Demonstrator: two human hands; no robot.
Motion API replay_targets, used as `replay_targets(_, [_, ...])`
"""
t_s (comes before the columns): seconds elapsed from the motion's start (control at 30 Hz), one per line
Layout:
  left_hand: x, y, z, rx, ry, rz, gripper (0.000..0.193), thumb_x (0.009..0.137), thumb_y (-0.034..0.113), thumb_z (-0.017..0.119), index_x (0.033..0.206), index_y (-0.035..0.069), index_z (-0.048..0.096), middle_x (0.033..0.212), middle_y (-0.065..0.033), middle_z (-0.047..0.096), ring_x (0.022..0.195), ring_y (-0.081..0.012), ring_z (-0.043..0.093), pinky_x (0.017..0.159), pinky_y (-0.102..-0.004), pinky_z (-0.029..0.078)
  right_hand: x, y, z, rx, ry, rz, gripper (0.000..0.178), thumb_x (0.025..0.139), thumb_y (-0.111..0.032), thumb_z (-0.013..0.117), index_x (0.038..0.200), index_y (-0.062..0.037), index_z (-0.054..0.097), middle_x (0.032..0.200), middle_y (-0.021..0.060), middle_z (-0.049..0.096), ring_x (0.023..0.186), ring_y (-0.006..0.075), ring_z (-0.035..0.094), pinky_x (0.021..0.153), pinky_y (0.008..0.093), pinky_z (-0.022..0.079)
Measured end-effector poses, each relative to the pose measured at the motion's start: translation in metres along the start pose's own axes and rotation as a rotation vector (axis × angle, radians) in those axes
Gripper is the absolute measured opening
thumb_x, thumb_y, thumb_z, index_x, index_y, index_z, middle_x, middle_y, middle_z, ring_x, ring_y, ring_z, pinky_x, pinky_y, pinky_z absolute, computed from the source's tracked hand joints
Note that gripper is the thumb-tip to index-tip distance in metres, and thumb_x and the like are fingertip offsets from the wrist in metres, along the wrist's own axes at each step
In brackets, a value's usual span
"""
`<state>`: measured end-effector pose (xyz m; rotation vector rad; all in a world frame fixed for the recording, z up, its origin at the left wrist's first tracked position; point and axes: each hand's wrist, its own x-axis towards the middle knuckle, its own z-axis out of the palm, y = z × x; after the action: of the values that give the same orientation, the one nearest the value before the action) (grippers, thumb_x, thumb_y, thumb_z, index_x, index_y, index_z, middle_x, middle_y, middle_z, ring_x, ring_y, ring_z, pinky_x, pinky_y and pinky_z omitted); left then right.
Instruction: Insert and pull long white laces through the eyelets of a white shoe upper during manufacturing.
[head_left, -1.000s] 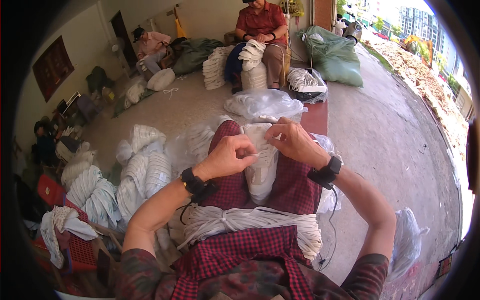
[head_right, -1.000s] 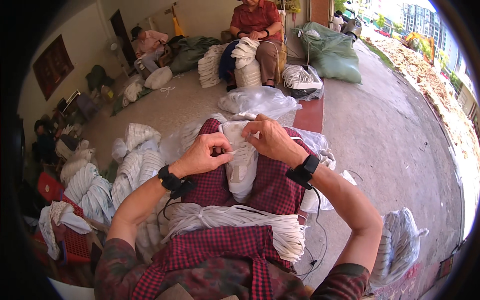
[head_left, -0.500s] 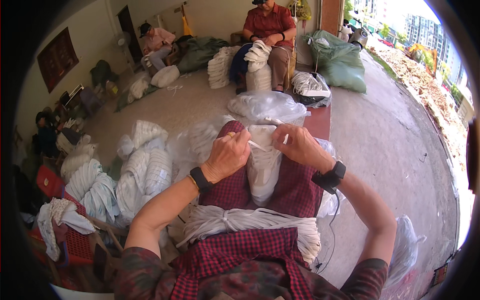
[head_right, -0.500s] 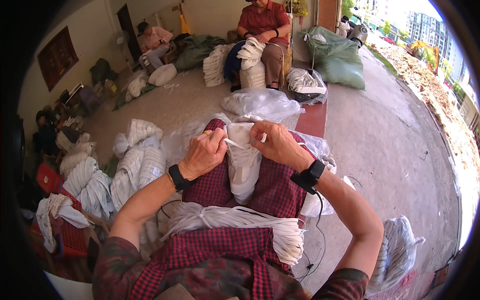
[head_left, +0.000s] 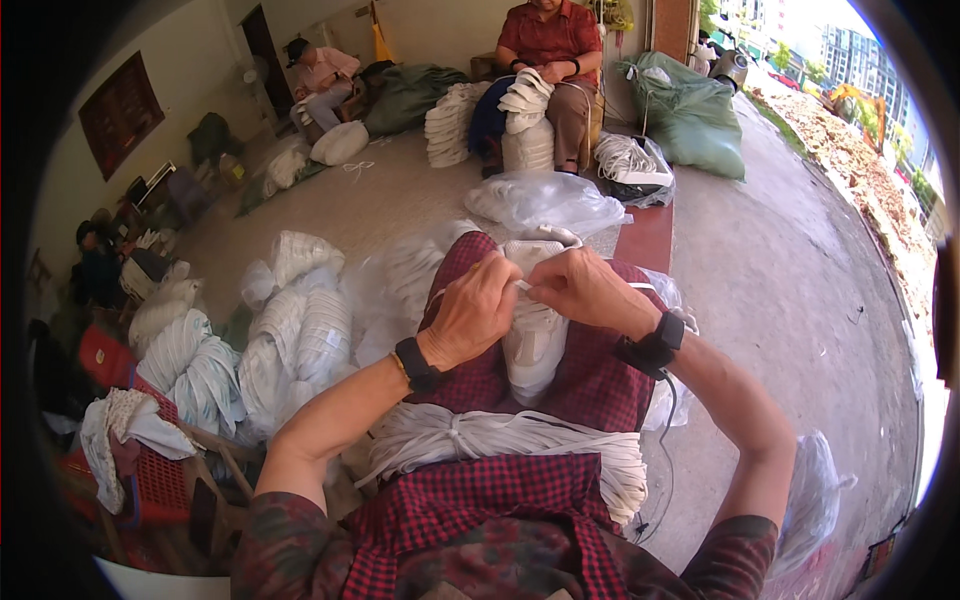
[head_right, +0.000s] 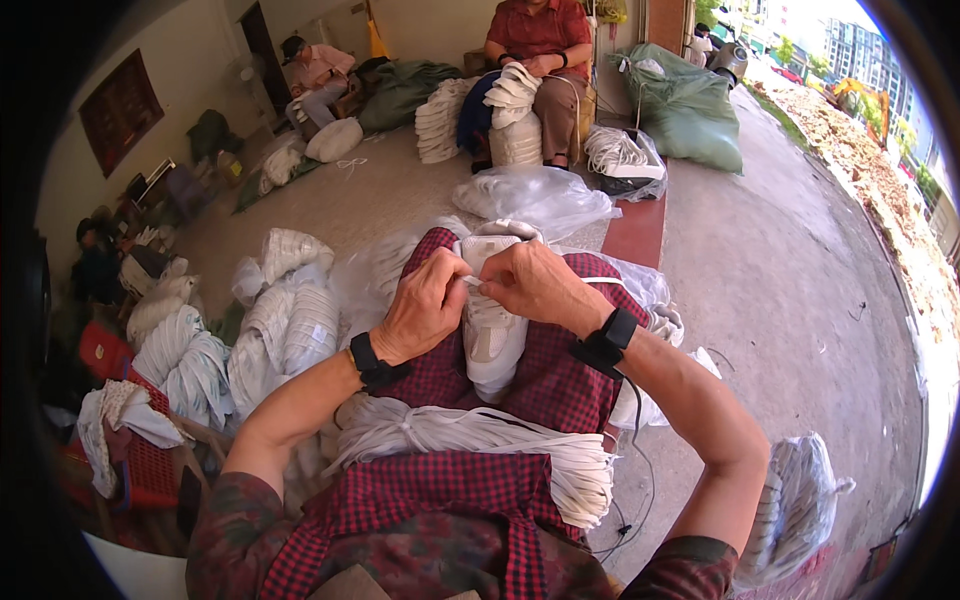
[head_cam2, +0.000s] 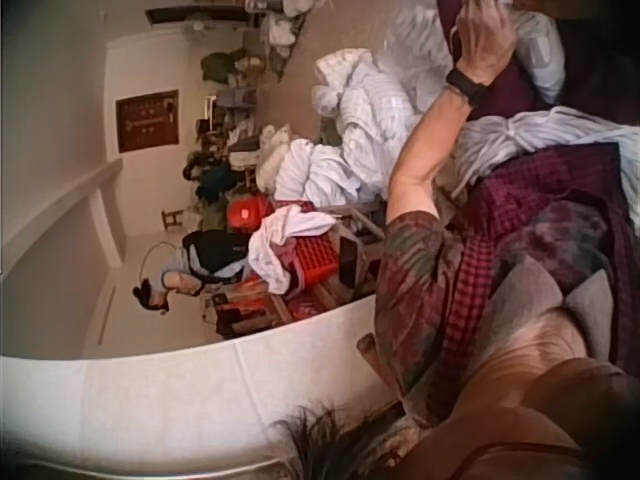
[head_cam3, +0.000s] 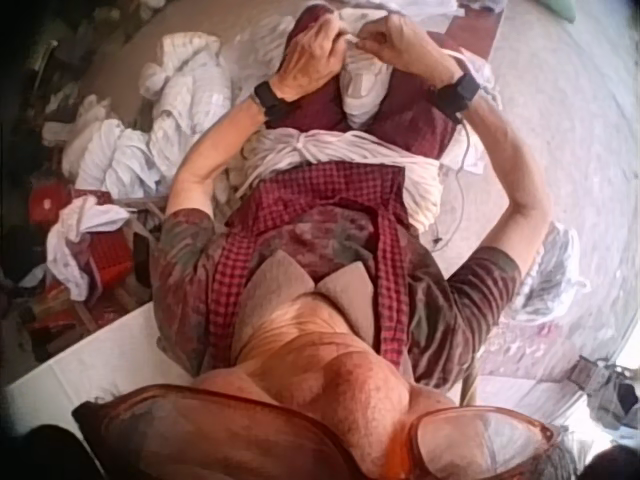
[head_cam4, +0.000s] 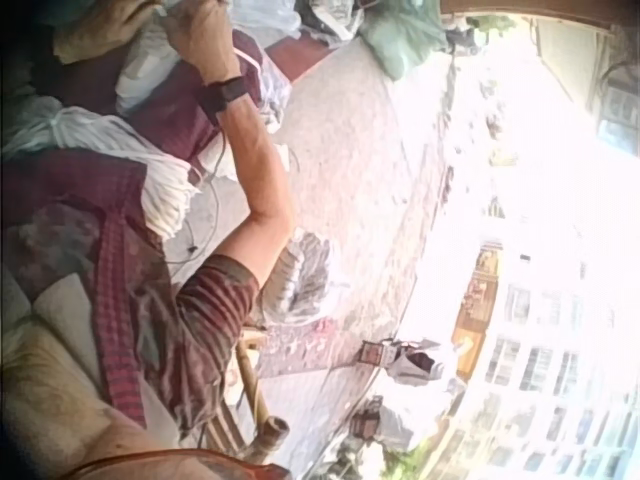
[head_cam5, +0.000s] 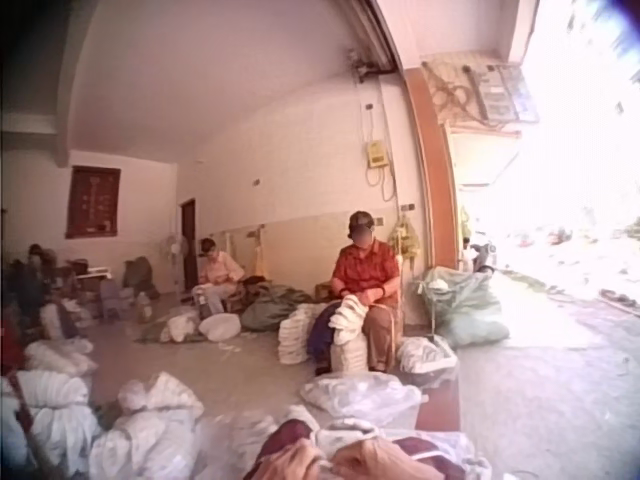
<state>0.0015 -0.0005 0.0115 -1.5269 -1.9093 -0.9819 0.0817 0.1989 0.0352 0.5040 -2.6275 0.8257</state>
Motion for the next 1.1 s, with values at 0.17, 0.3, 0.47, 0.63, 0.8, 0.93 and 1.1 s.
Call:
replay_targets(0.17, [-0.008, -0.009, -0.013, -0.203, -0.102, -0.215, 0.009, 0.084, -0.001, 0.068, 0.089, 0.000, 0.062, 0.084, -0.0121, 0.062, 0.077, -0.0284, 0.064, 0.068, -0.0360, 0.052, -0.004, -0.001, -0.007, 0.403, -0.085, 0.152, 0.019, 0.089, -0.019, 0.071, 0.089, 0.0009, 0.071, 0.082, 0.0069, 0.067, 0.077, 0.0149, 0.062, 0.068, 0.0310, 0.049])
replay_targets(0.3, [-0.023, -0.017, -0.013, -0.206, -0.163, -0.289, 0.008, 0.084, 0.001, 0.069, 0.090, -0.001, 0.064, 0.085, -0.0118, 0.065, 0.077, -0.0266, 0.065, 0.069, -0.0355, 0.052, -0.004, -0.012, -0.013, 0.542, -0.157, 0.269, 0.018, 0.094, -0.016, 0.063, 0.092, 0.0021, 0.065, 0.090, 0.0024, 0.061, 0.086, 0.0104, 0.056, 0.079, 0.0279, 0.046])
replay_targets(0.47, [-0.018, -0.016, -0.005, -0.315, -0.057, -0.187, 0.012, 0.084, 0.002, 0.070, 0.095, 0.000, 0.066, 0.084, -0.0127, 0.065, 0.076, -0.0253, 0.065, 0.068, -0.0361, 0.052, -0.003, -0.014, -0.012, 0.421, -0.173, 0.200, 0.017, 0.094, -0.015, 0.065, 0.096, 0.0019, 0.068, 0.088, 0.0048, 0.063, 0.079, 0.0119, 0.059, 0.073, 0.0278, 0.048])
replay_targets(0.63, [-0.009, -0.025, -0.010, -0.315, -0.165, -0.171, 0.017, 0.081, 0.001, 0.071, 0.097, 0.001, 0.067, 0.084, -0.0123, 0.064, 0.075, -0.0251, 0.065, 0.068, -0.0362, 0.051, 0.007, -0.043, -0.010, 0.208, -0.196, 0.137, 0.015, 0.092, -0.009, 0.066, 0.102, 0.0009, 0.070, 0.092, 0.0081, 0.069, 0.083, 0.0153, 0.065, 0.074, 0.0315, 0.054])
replay_targets(0.8, [-0.004, -0.034, -0.011, -0.392, -0.296, -0.152, 0.019, 0.080, 0.001, 0.071, 0.099, 0.001, 0.069, 0.082, -0.0116, 0.064, 0.074, -0.0234, 0.064, 0.067, -0.0359, 0.050, 0.007, -0.040, -0.011, 0.175, -0.197, 0.162, 0.017, 0.092, -0.006, 0.067, 0.107, 0.0003, 0.071, 0.097, 0.0094, 0.072, 0.088, 0.0159, 0.068, 0.077, 0.0325, 0.057])
replay_targets(0.93, [0.000, -0.034, -0.016, -0.386, -0.352, -0.166, 0.016, 0.079, 0.001, 0.068, 0.095, -0.001, 0.069, 0.077, -0.0122, 0.065, 0.070, -0.0225, 0.065, 0.064, -0.0365, 0.050, 0.008, -0.039, -0.010, 0.137, -0.190, 0.180, 0.018, 0.088, -0.002, 0.065, 0.104, 0.0003, 0.073, 0.093, 0.0113, 0.072, 0.081, 0.0164, 0.067, 0.072, 0.0310, 0.054])
replay_targets(1.1, [0.009, -0.029, -0.024, -0.400, -0.478, -0.178, 0.017, 0.076, 0.003, 0.069, 0.092, -0.002, 0.067, 0.069, -0.0119, 0.065, 0.062, -0.0227, 0.064, 0.060, -0.0367, 0.050, 0.012, -0.041, -0.008, 0.116, -0.166, 0.120, 0.021, 0.084, 0.001, 0.061, 0.101, 0.0009, 0.073, 0.088, 0.0115, 0.071, 0.074, 0.0157, 0.065, 0.067, 0.0308, 0.051])
